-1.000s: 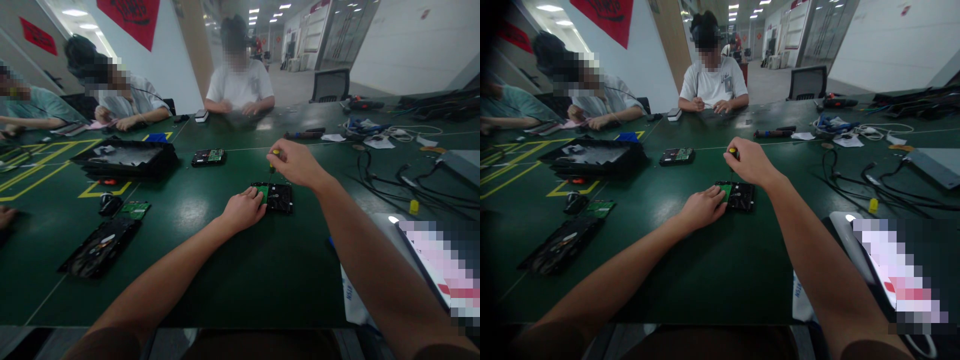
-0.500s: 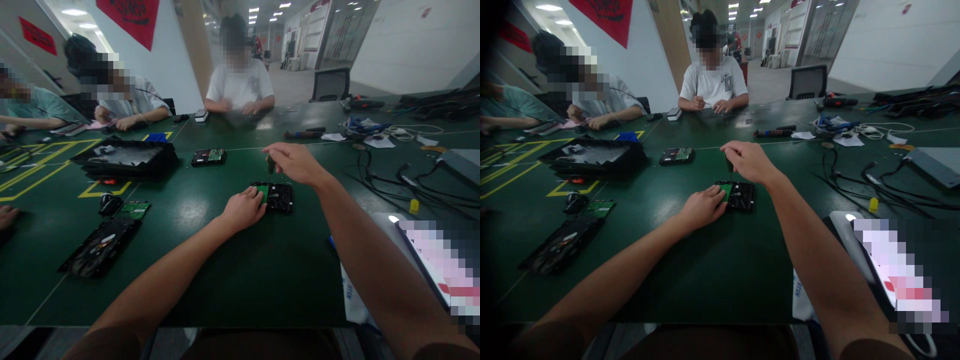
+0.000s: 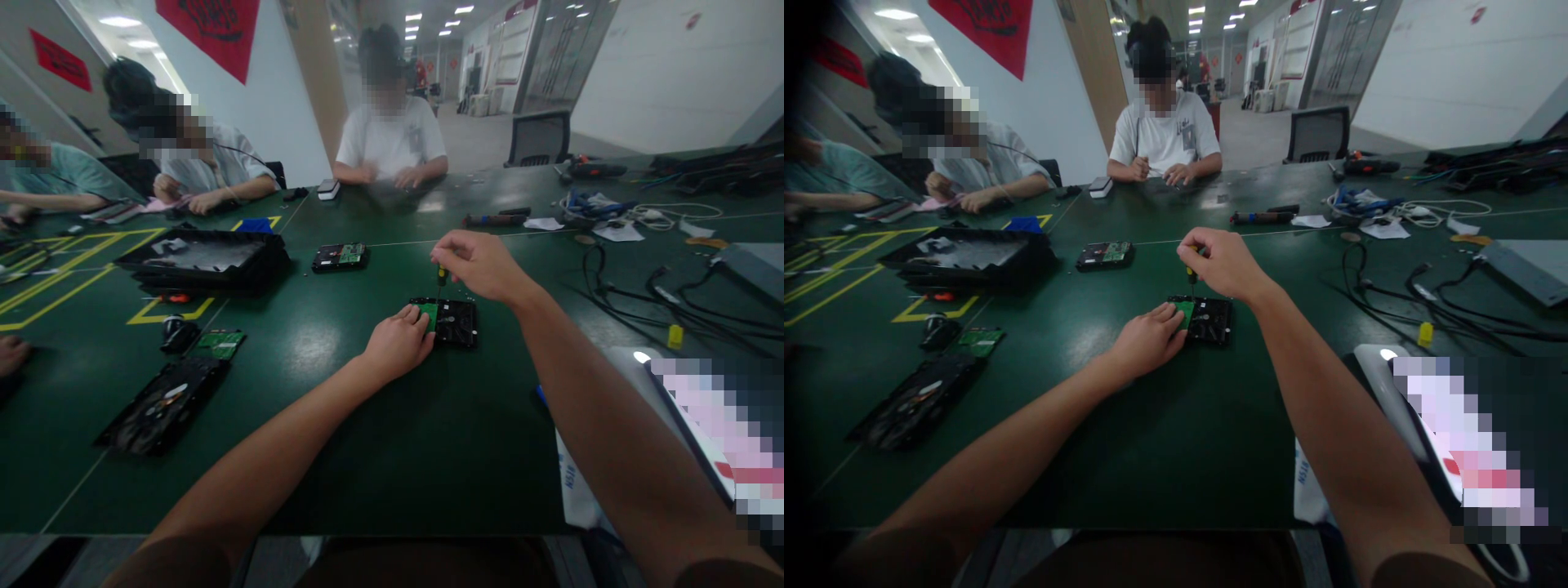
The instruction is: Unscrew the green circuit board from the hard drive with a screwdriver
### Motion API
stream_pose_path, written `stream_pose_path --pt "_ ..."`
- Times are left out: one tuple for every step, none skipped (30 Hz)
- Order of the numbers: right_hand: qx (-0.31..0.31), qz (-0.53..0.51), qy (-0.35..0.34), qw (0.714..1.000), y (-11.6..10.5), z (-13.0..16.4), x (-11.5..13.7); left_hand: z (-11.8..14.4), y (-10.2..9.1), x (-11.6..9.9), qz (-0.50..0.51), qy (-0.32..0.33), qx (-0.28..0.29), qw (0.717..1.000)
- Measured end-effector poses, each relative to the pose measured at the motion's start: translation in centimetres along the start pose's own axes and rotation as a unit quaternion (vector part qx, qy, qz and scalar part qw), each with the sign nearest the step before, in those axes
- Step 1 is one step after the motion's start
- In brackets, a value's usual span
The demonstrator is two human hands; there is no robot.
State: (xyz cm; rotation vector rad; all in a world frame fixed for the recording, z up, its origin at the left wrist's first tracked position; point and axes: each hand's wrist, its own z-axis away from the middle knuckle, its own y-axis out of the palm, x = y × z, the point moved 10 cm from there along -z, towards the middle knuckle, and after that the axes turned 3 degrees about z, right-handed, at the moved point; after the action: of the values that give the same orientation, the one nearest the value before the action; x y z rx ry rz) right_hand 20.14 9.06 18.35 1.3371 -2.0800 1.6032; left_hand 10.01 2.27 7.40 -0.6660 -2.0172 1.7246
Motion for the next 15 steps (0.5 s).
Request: stream_pose_path --pt "0.000 0.000 -0.001 1.000 -0.02 0.01 0.04 -0.02 -0.06 -0.02 -0.001 -0.003 0.000 1.000" --pt "0.000 0.000 -0.001 1.000 -0.04 0.01 0.06 -0.03 -0.13 -0.03 -0.003 -0.006 0.000 1.000" --pt "0.001 0.001 -0.001 1.000 -0.04 0.02 0.08 -0.05 -0.22 -0.03 -0.006 -0.009 -0.001 1.000" --pt "0.001 0.003 -0.001 1.000 -0.05 0.02 0.08 -0.06 -0.32 -0.05 -0.009 -0.012 -0.002 1.000" --pt "0.000 0.004 0.000 1.000 -0.08 0.02 0.07 -0.07 -0.41 -0.08 -0.011 -0.014 -0.003 1.000" --pt "0.000 0.005 0.000 1.000 -0.11 0.02 0.06 -0.08 -0.47 -0.12 -0.012 -0.014 -0.004 1.000" --pt "-0.001 0.005 0.000 1.000 -0.12 0.02 0.05 -0.10 -0.51 -0.15 -0.012 -0.014 -0.004 1.000" --pt "0.000 0.005 -0.001 1.000 -0.12 0.02 0.04 -0.12 -0.53 -0.17 -0.011 -0.013 -0.004 1.000" --pt "0.001 0.005 -0.001 1.000 -0.10 0.02 0.04 -0.14 -0.52 -0.19 -0.009 -0.012 -0.004 1.000" --pt "0.002 0.005 -0.001 1.000 -0.06 0.02 0.03 -0.15 -0.50 -0.19 -0.007 -0.011 -0.003 1.000" --pt "0.003 0.004 -0.002 1.000 -0.04 0.02 0.03 -0.17 -0.48 -0.18 -0.006 -0.009 -0.003 1.000" --pt "0.004 0.003 -0.002 1.000 -0.01 0.03 0.03 -0.18 -0.45 -0.19 -0.004 -0.005 -0.003 1.000" --pt "0.004 0.001 -0.003 1.000 0.00 0.03 0.03 -0.18 -0.42 -0.18 -0.002 -0.002 -0.003 1.000" --pt "0.003 0.000 -0.004 1.000 0.00 0.04 0.04 -0.18 -0.40 -0.16 0.001 0.001 -0.004 1.000" --pt "0.002 -0.002 -0.005 1.000 -0.01 0.04 0.04 -0.18 -0.37 -0.13 0.004 0.004 -0.006 1.000"
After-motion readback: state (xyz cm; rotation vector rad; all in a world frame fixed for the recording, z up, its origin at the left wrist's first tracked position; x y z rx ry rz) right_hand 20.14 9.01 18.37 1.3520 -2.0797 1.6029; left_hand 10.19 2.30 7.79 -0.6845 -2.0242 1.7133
